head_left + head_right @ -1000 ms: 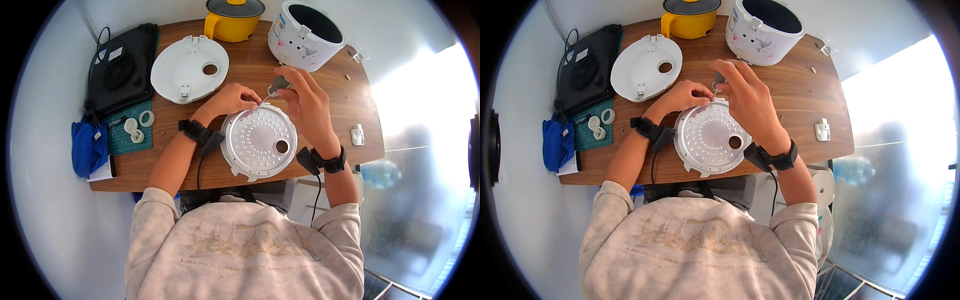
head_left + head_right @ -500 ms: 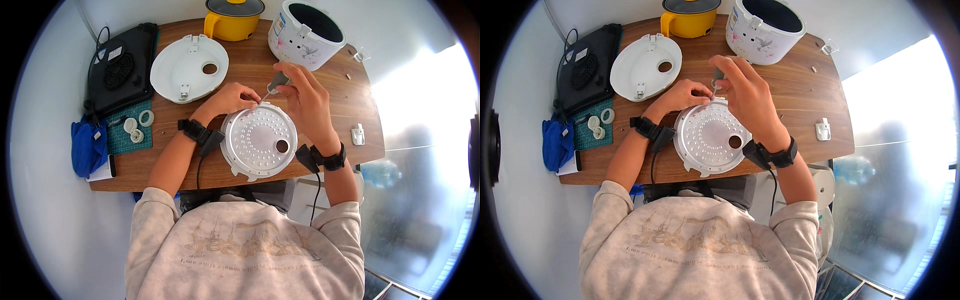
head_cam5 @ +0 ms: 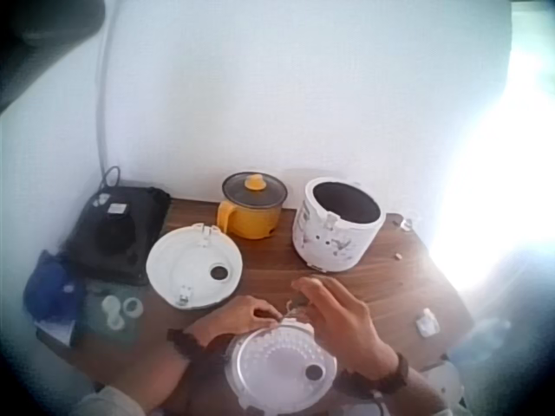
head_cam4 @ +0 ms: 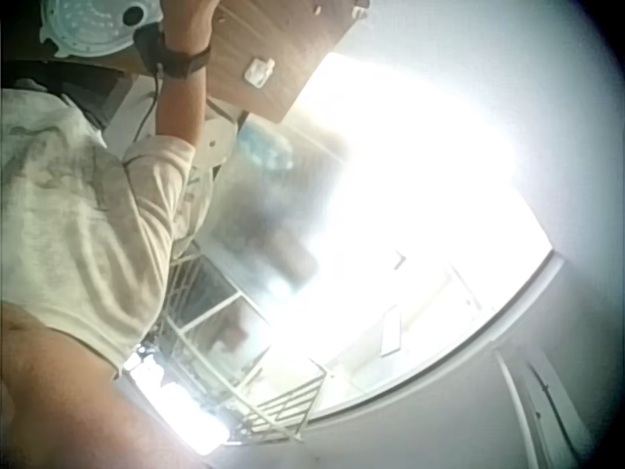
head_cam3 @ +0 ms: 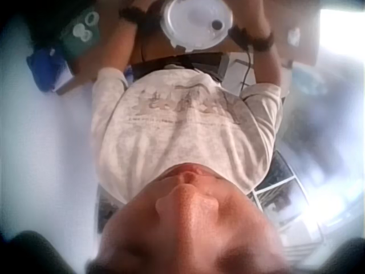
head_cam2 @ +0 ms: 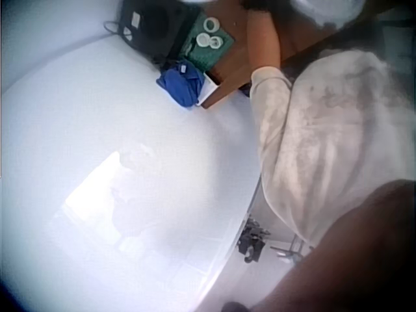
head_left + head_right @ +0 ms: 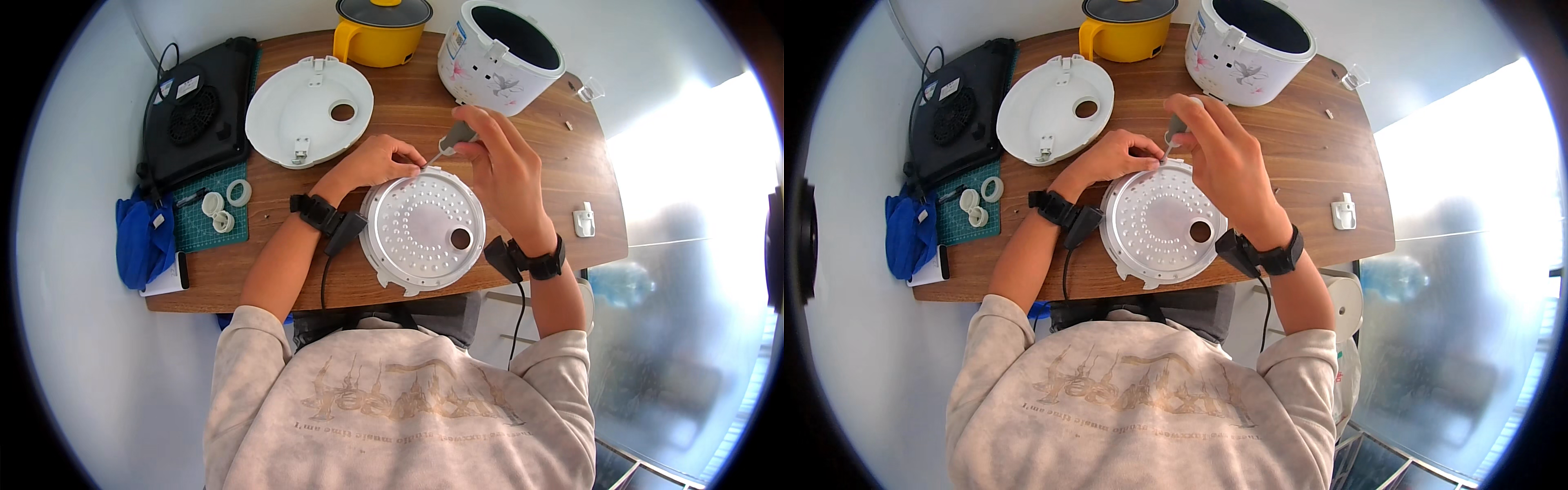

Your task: The person assembles a white plastic lid by fitting a circular gasket into its groove, then uses a screwdriver to fasten screws into the lid. The person handles the lid, gasket, and screws on a wooden table.

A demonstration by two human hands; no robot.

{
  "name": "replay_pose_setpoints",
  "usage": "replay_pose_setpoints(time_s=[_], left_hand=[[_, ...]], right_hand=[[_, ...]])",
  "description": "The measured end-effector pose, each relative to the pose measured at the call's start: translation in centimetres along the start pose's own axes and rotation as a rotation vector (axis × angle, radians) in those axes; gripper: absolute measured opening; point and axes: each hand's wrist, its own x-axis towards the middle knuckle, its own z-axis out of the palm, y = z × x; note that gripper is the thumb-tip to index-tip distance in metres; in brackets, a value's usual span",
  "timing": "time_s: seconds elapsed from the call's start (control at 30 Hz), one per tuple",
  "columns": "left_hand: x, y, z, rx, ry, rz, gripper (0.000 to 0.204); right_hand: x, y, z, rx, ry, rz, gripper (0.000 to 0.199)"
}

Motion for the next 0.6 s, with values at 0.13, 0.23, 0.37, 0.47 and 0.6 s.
replay_pose_setpoints(time_s=[0.13,0.23,0.37,0.47,0.6], left_hand=[[0.1,-0.4,0.1,-0.002,0.016,0.018,0.027],[0.1,-0.6,0.2,0.000,0.036,0.040,0.027],[0.1,-0.6,0.2,0.006,0.040,0.059,0.027],[0.1,-0.6,0.2,-0.003,0.040,0.063,0.027],[0.0,-0.5,0.1,-0.007,0.034,0.049,0.026]], right_hand=[[0.3,0.0,0.0,0.001,0.002,-0.016,0.049],[0.3,0.0,0.1,-0.025,-0.016,-0.018,0.049],[0.8,-0.4,-0.2,-0.046,-0.070,-0.034,0.049],[1.0,-0.7,-0.3,-0.009,-0.067,-0.044,0.049],[1.1,-0.7,-0.2,-0.060,-0.083,-0.068,0.049]])
